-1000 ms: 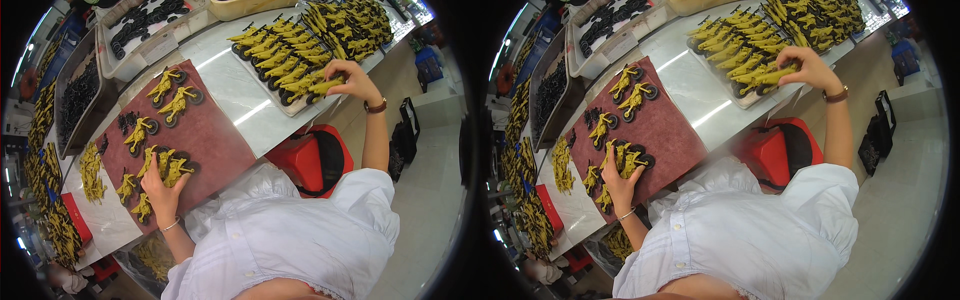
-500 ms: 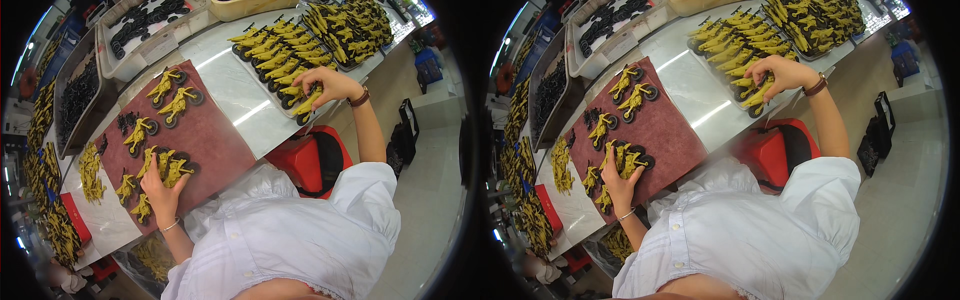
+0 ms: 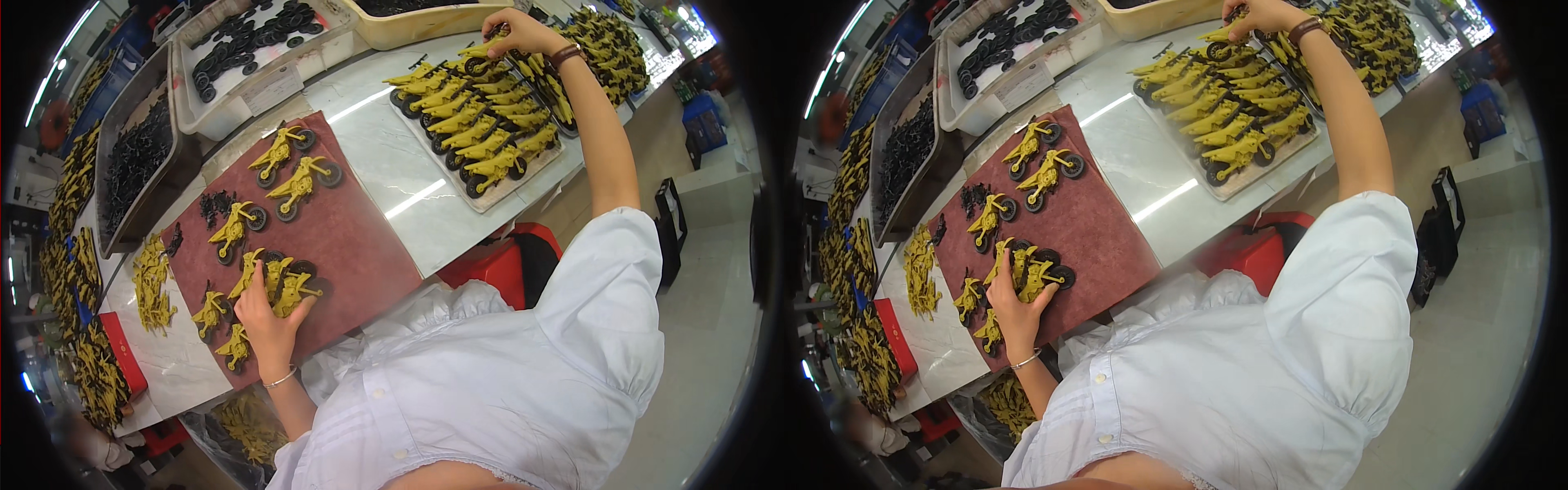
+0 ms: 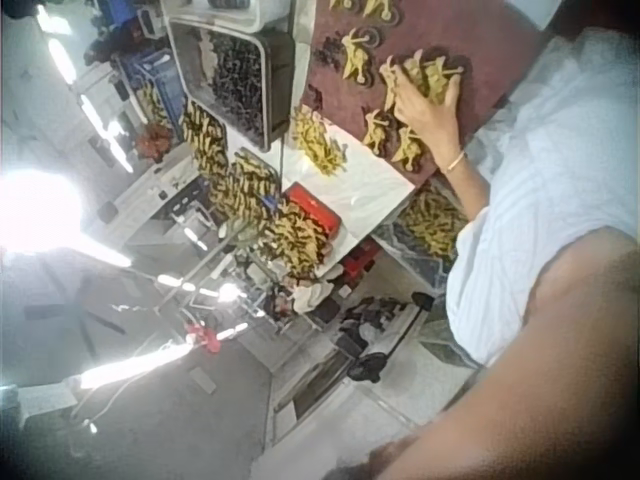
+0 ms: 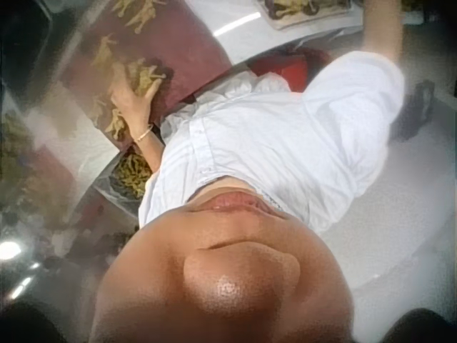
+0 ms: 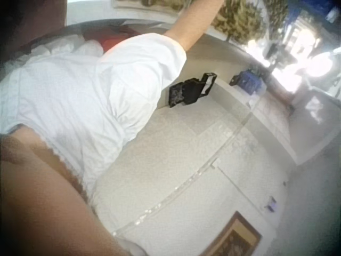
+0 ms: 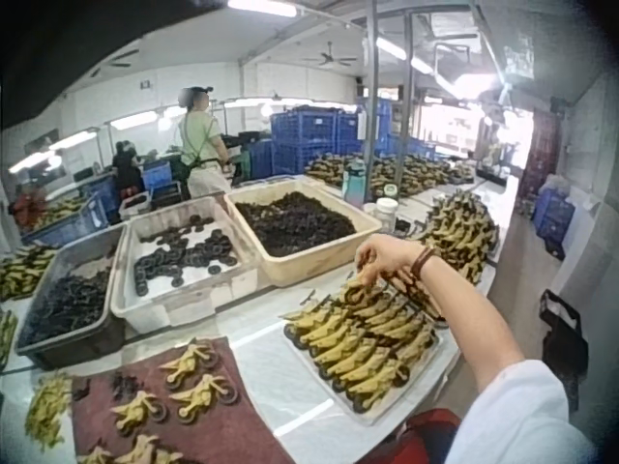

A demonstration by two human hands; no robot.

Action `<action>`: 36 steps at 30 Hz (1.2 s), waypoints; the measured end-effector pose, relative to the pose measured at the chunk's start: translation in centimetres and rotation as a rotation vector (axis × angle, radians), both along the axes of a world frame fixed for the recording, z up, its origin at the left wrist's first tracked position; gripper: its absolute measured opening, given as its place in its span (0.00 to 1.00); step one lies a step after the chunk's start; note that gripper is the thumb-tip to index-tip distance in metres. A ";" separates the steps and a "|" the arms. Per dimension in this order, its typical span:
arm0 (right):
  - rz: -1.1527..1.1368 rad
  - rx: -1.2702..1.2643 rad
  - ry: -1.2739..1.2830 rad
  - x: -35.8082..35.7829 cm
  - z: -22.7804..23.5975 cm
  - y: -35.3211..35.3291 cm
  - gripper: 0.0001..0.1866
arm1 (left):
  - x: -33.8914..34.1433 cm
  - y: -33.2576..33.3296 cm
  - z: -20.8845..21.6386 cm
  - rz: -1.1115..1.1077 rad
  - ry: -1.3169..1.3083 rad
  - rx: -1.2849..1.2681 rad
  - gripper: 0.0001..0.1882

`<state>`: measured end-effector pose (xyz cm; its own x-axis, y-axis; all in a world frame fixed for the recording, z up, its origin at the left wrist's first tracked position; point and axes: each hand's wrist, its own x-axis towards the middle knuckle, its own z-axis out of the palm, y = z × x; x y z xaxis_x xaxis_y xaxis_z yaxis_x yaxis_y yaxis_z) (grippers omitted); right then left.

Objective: The person is manually assembling small toy motorcycle components at a manufacturing workstation.

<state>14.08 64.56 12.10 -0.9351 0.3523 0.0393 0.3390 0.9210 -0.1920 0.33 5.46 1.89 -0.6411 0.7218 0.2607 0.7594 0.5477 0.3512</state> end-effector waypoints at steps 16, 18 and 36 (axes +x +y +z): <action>0.007 -0.524 -0.045 -1.5 -1.1 3.5 0.10 | -0.5 0.2 -0.2 0.005 -0.025 0.003 0.49; -0.043 -0.511 -0.101 -2.1 -1.1 2.6 0.10 | -0.4 0.0 -0.2 0.017 -0.026 -0.001 0.49; 0.031 -0.182 -0.241 -2.5 -3.2 4.2 0.17 | -0.5 0.0 -0.3 0.006 -0.015 0.014 0.50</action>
